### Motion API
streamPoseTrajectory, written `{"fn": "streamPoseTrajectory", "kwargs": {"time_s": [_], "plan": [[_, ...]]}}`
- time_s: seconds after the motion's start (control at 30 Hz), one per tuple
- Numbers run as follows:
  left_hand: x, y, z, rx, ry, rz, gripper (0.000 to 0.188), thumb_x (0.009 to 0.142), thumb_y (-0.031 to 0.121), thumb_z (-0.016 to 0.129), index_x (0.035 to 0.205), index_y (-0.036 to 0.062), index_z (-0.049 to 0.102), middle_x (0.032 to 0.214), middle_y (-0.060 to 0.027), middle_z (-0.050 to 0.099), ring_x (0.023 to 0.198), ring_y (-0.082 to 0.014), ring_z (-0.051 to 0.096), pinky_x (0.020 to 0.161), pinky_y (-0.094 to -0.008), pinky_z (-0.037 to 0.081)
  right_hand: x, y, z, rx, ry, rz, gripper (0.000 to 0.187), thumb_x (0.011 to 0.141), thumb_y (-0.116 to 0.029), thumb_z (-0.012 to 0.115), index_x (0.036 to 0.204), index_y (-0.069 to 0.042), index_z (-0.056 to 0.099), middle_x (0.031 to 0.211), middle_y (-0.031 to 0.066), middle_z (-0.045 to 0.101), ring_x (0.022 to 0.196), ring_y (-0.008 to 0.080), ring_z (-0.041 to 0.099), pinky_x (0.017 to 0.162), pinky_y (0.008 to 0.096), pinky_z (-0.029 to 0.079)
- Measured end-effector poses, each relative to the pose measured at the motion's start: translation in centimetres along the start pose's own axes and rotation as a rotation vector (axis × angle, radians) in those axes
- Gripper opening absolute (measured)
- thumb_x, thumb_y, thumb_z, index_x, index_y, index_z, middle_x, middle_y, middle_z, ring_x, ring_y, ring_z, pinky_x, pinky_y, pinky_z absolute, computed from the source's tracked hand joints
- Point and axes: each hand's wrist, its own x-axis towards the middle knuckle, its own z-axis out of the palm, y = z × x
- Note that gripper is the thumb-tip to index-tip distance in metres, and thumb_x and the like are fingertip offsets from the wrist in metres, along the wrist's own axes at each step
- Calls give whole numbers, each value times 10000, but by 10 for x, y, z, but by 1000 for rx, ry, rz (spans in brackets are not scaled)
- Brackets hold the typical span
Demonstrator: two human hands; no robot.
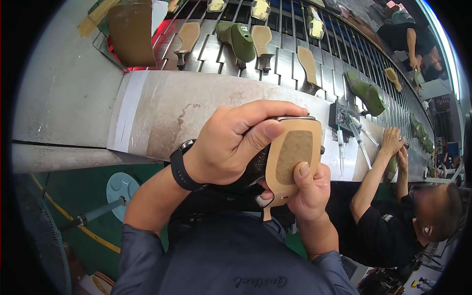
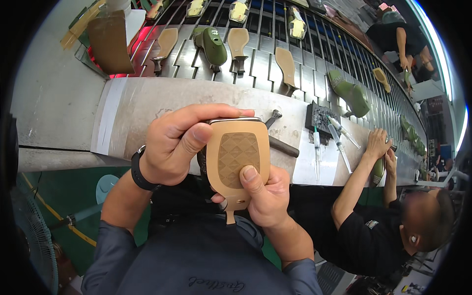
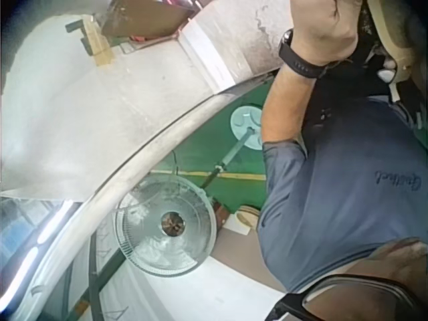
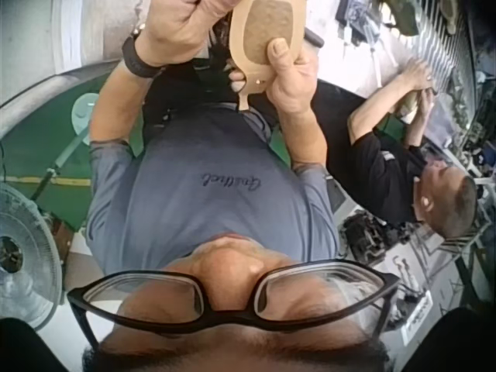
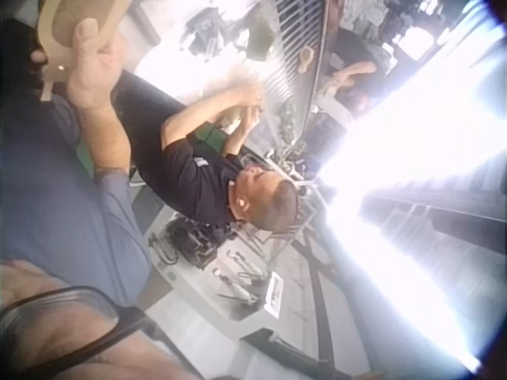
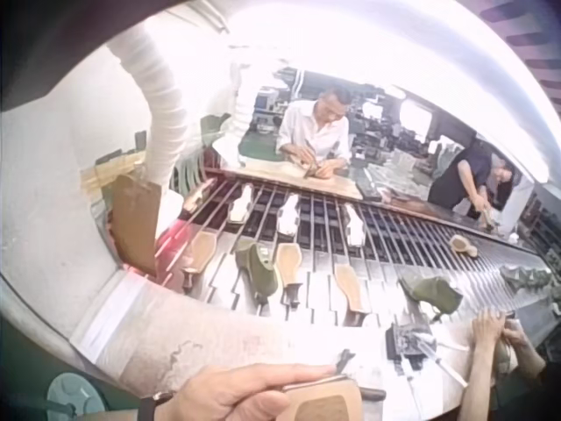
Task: The person picks up a shoe and an outsole, aligns them together, and presses them by hand. They then use a hammer to tap around the edges of the sole to secure the bond.
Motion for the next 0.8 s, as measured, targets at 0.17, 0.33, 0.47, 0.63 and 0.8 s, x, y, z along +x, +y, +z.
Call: {"fn": "streamPoseTrajectory", "kwargs": {"time_s": [0.17,0.33,0.47,0.63,0.8], "plan": [[-1,-2,-6,12,-91,-2,497,1123,289,537,1444,-90,545,1411,-231,660,1306,-286,649,1098,-373,517,1,2,-1,-40,20,-59,425,1117,-285,561,1259,109,628,1082,237,744,865,273,777,697,369,685],[-6,9,-3,-223,-131,-129,504,1106,259,567,1464,-94,527,1452,-250,627,1335,-303,630,1114,-401,505,-6,1,-1,-141,21,-57,423,1125,-288,539,1239,107,637,1041,216,757,825,255,776,695,358,677],[-25,16,-10,-126,-61,-106,473,1081,280,613,1359,-103,619,1368,-323,659,1259,-362,682,1075,-426,541,-14,5,3,-455,-38,-178,423,1131,-304,518,1114,73,709,860,124,777,708,172,752,617,291,616],[-53,35,13,-159,180,-82,336,1073,238,622,1199,-70,670,1239,-392,685,1150,-418,728,991,-485,595,-19,14,9,-647,-142,-319,360,1105,-253,570,933,10,747,724,85,727,560,185,680,512,317,527],[-64,57,17,-190,347,-208,158,996,97,710,1032,-11,601,1139,-334,724,1084,-383,755,967,-500,617,-20,18,23,-684,-223,-366,225,1028,-136,677,845,-6,684,634,103,609,509,273,608,483,368,469]]}}
